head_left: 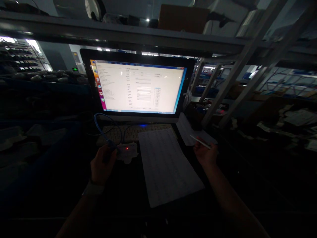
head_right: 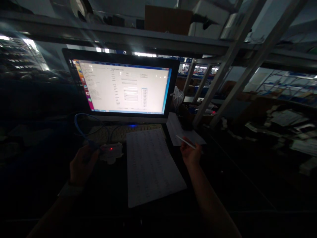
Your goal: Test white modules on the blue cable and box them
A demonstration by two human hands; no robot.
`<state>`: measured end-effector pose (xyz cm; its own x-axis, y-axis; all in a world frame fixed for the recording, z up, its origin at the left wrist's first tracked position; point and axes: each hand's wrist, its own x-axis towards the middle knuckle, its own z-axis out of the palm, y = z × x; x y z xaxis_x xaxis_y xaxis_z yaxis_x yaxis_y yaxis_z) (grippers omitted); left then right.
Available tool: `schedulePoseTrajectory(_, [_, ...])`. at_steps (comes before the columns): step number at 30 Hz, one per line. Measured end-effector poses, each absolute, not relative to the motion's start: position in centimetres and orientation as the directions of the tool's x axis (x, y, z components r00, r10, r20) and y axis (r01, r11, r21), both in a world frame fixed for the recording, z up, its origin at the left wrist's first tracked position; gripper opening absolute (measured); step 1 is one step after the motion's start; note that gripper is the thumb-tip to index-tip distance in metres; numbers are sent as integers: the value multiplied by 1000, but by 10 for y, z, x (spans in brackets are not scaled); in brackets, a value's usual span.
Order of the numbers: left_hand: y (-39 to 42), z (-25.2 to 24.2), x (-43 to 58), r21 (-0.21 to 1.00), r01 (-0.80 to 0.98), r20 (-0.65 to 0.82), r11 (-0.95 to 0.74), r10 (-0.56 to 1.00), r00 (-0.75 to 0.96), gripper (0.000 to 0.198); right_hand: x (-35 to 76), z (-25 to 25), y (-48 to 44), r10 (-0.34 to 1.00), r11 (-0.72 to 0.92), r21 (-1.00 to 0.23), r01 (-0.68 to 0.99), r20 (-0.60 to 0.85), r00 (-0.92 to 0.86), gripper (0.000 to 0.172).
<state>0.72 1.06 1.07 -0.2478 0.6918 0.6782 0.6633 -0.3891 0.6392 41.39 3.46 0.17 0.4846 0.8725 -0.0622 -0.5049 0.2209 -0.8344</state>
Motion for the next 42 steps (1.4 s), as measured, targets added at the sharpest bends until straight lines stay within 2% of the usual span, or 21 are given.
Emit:
schedulePoseTrajectory(5, [10,13,8,613,683,699,-397,675,-235,30,407,9,32,847,196,-786,-586,-165,505,45])
schedulePoseTrajectory(14, [10,15,9,631,674,676,-383,698,-237,32,415,1,34,882,202,-831,-518,-76,466,44])
schedulePoseTrajectory(22, [11,10,8,672,637,646,-378,719,-255,34,411,5,33,868,196,-819,-540,-111,484,43])
schedulePoseTrajectory(32, [10,13,9,659,644,660,-388,709,-248,28,406,11,31,848,179,-785,-594,-184,498,44])
schedulePoseTrajectory(38, [10,15,10,655,639,668,-403,704,-240,27,407,11,32,866,186,-799,-572,-141,479,44])
schedulePoseTrajectory(42, [11,14,9,648,649,672,-399,701,-241,28,404,15,30,851,177,-769,-614,-193,488,47])
